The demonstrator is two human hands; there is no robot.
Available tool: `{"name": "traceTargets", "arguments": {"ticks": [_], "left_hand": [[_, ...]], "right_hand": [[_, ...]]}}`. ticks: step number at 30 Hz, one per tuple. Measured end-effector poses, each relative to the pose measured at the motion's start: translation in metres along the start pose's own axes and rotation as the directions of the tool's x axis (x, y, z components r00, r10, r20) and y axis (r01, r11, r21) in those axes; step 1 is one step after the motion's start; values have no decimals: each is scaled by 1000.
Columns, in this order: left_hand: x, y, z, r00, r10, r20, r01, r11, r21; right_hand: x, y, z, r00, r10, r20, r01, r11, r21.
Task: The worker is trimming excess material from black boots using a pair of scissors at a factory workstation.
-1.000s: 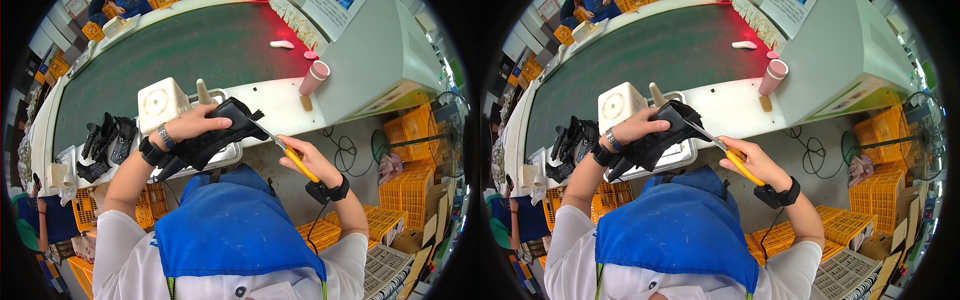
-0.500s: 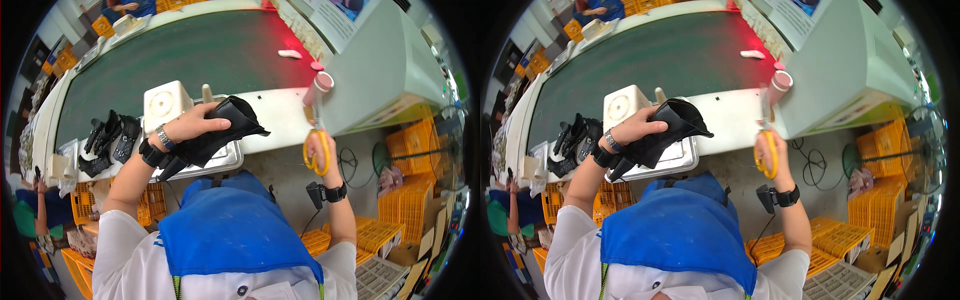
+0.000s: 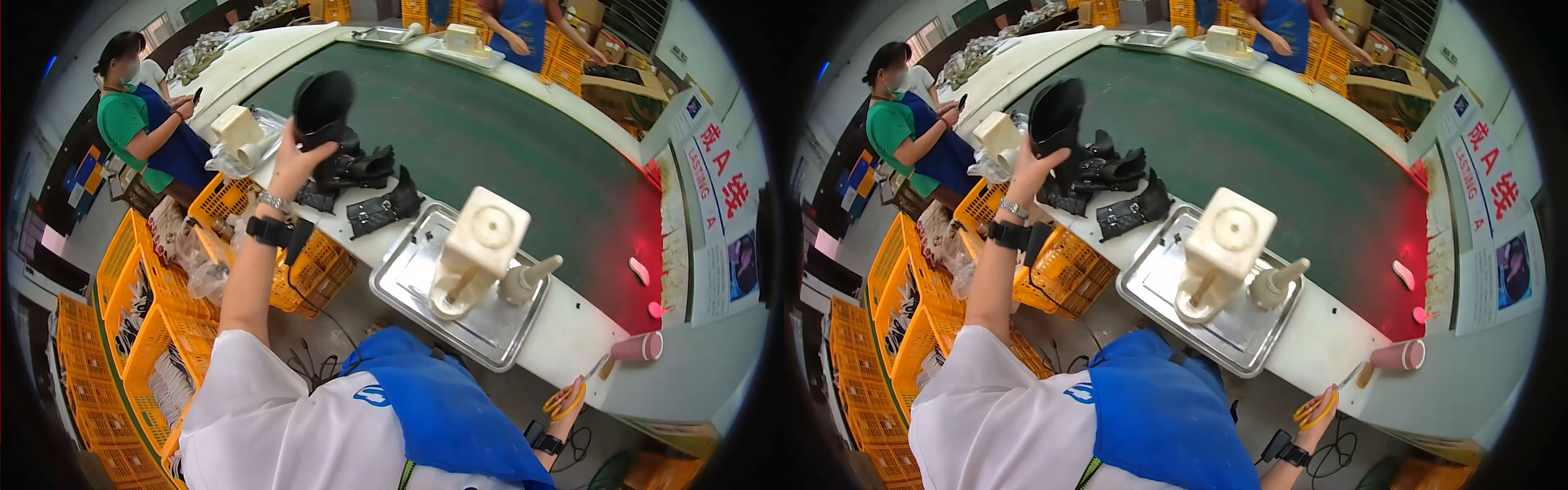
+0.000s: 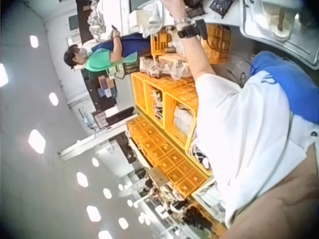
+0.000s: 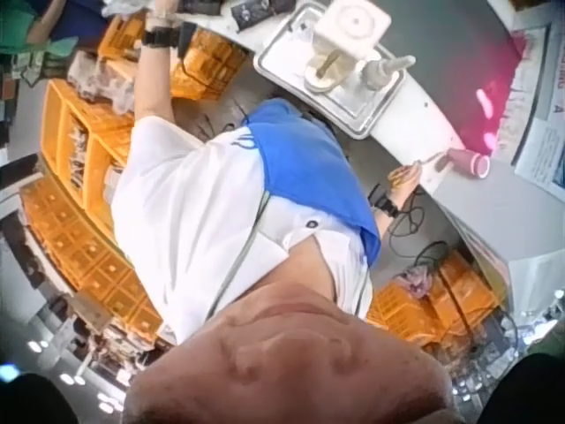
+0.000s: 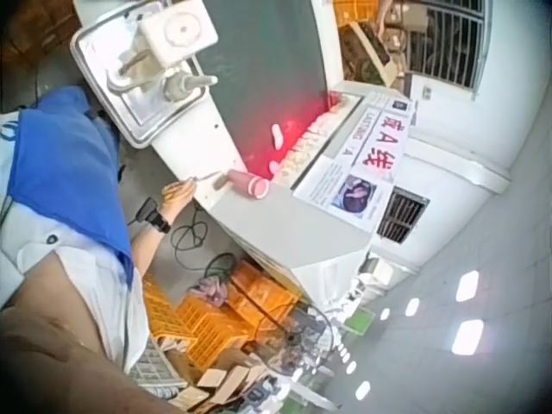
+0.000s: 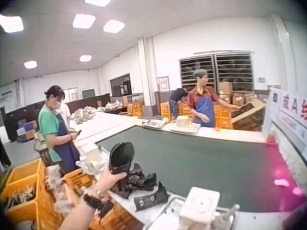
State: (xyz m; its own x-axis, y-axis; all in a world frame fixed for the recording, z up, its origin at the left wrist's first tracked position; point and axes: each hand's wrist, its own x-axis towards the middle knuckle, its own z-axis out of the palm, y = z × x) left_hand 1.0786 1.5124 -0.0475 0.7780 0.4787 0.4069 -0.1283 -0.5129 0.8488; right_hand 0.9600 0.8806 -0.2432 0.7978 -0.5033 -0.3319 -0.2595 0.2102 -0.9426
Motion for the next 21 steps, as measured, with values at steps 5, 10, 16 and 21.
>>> {"name": "traceTargets", "arguments": {"ticks": [5, 10, 16, 21], "left_hand": [[73, -125, -77, 969, 57, -239, 113, 762, 637], [157, -230, -121, 956, 208, -206, 36, 615, 788], [179, -329, -94, 624, -654, 428, -74, 495, 866], [227, -311, -76, 697, -630, 342, -41, 441, 896]], "right_hand": [[-23, -7, 43, 998, -39, -52, 38, 999, -36], [-50, -5, 85, 972, -63, -228, 44, 995, -86], [-88, -2, 124, 959, -90, -268, 60, 991, -118], [-109, -8, 133, 933, -122, -338, 110, 992, -55]]}}
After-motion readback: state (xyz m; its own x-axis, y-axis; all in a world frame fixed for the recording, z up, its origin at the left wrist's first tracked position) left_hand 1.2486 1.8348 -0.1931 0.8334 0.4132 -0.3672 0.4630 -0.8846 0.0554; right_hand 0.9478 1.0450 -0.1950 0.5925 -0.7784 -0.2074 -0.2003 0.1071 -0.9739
